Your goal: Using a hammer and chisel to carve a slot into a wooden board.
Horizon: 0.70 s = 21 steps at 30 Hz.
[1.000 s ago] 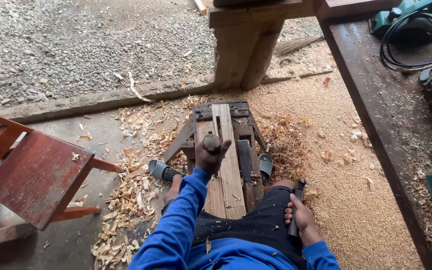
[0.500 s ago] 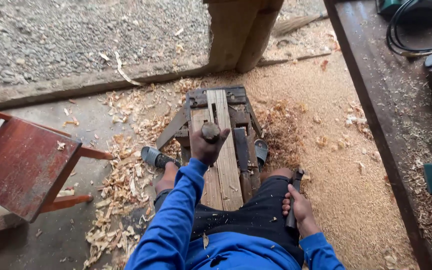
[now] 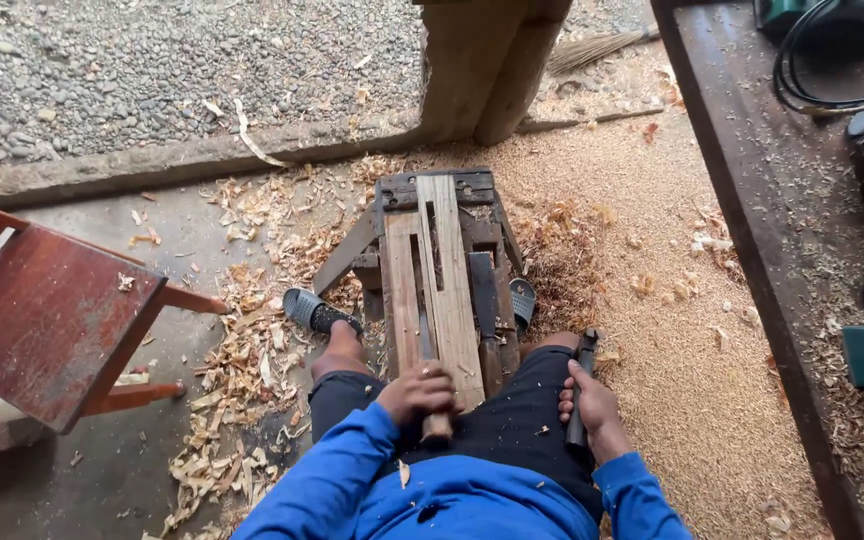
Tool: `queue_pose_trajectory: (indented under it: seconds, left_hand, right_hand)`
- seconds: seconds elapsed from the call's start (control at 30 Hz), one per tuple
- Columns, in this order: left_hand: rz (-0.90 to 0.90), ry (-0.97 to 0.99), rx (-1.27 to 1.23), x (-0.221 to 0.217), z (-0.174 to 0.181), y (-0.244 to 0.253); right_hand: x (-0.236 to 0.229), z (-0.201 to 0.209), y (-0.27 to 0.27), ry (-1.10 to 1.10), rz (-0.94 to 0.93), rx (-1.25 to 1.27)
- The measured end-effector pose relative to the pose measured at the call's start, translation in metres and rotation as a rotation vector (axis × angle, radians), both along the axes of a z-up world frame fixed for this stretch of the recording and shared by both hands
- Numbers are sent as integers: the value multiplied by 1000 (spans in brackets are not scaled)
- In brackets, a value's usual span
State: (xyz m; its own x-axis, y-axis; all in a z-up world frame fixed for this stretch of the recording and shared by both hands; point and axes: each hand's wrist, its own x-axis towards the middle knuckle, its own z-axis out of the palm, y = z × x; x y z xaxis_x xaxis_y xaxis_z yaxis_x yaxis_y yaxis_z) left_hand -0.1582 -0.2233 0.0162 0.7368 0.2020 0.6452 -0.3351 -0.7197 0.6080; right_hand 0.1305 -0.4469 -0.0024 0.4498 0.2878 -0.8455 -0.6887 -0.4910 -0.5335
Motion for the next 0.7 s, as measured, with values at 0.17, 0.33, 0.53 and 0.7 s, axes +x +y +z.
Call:
queue_pose_trajectory:
  seconds: [0.17, 0.33, 0.53, 0.7]
  left_hand:
    - [-111, 103, 303, 13, 21, 41]
    - [436, -399, 142, 40, 132, 94]
    - [356, -212, -454, 31, 141, 92]
    - [396, 79, -452, 36, 113, 66]
  right_hand:
    - [-2, -4, -18, 38, -17, 35]
    - [-1, -13, -22, 39, -42, 65]
    - [-5, 4, -8, 19, -41, 71]
    - [-4, 4, -12, 17, -13, 34]
